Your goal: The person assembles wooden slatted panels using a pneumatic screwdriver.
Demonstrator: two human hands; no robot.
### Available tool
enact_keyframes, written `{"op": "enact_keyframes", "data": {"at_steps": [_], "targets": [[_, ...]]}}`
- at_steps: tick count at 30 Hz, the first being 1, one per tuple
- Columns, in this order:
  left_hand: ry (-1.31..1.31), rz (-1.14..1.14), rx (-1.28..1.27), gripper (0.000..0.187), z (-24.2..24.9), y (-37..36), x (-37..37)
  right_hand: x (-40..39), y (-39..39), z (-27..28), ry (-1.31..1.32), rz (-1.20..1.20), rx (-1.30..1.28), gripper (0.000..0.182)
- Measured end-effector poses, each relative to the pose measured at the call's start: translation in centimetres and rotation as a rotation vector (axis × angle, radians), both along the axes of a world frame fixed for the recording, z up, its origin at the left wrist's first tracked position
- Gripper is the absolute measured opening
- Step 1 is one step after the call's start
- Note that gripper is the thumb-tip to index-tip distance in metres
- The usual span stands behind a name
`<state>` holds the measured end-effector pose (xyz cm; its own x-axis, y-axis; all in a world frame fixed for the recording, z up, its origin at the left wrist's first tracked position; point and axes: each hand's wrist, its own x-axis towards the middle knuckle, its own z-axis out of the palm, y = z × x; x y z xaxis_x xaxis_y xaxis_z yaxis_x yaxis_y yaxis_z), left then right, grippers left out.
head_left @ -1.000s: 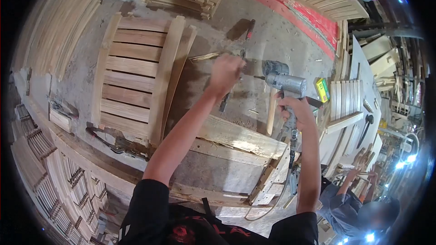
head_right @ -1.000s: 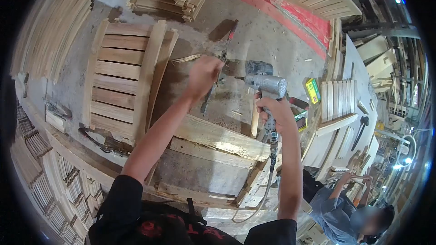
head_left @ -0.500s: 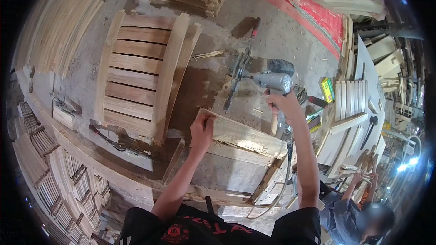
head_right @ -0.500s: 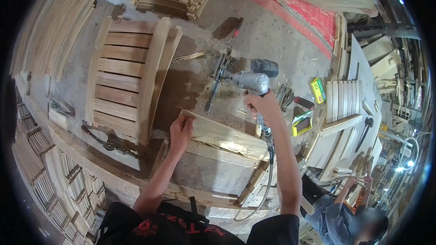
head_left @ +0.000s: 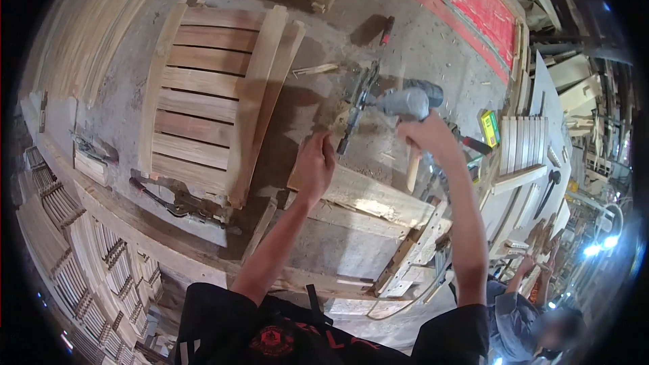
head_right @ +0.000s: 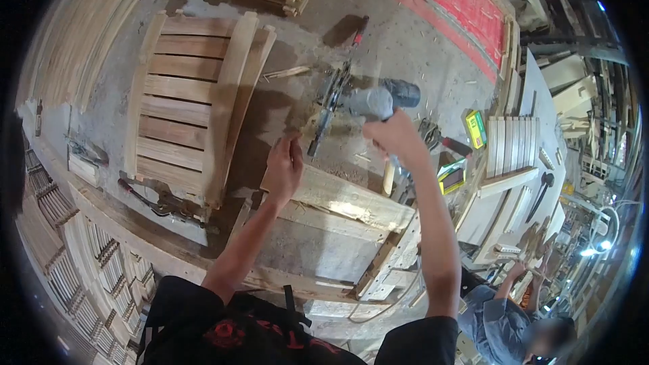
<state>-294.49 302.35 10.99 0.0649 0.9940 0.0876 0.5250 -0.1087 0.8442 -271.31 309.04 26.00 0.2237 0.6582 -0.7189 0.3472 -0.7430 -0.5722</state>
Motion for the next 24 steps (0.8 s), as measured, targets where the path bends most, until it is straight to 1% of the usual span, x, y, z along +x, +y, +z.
{"op": "enact_keyframes", "data": {"at_steps": [1,4,7,10,13,16,19,22,24], "targets": [[-0.050,0.016,-0.035,0.016,-0.1,0.0,0.0,-0.1,0.6,0.5,-0.023,0.018,-0.028,0.018],[-0.287,0.232,-0.278,0.017,1.7,0.4,1.0,1.3,1.1,-0.6,0.051,0.028,-0.096,0.017],[-0.391,0.274,-0.258,0.017,0.7,0.7,1.3,-0.1,1.0,1.2,0.043,-0.013,-0.080,0.015],[-0.321,0.247,-0.131,0.017,1.6,1.4,1.4,0.2,0.8,1.4,0.022,-0.016,-0.115,0.013],[-0.300,0.208,-0.096,0.017,0.8,1.6,1.5,0.1,1.0,2.3,0.029,0.005,-0.129,0.017],[-0.219,0.082,-0.344,0.018,1.2,2.2,1.6,0.8,0.5,1.6,0.053,0.017,-0.096,0.019],[0.041,-0.038,-0.332,0.022,1.9,4.2,3.1,0.7,0.3,1.8,0.060,-0.009,-0.087,0.019],[0.111,-0.229,0.154,0.025,-0.2,6.8,5.1,0.9,0.0,1.8,0.107,-0.032,-0.074,0.021],[0.238,-0.371,0.228,0.027,-1.2,8.6,6.5,0.7,-0.1,1.9,0.095,-0.046,-0.078,0.021]]}}
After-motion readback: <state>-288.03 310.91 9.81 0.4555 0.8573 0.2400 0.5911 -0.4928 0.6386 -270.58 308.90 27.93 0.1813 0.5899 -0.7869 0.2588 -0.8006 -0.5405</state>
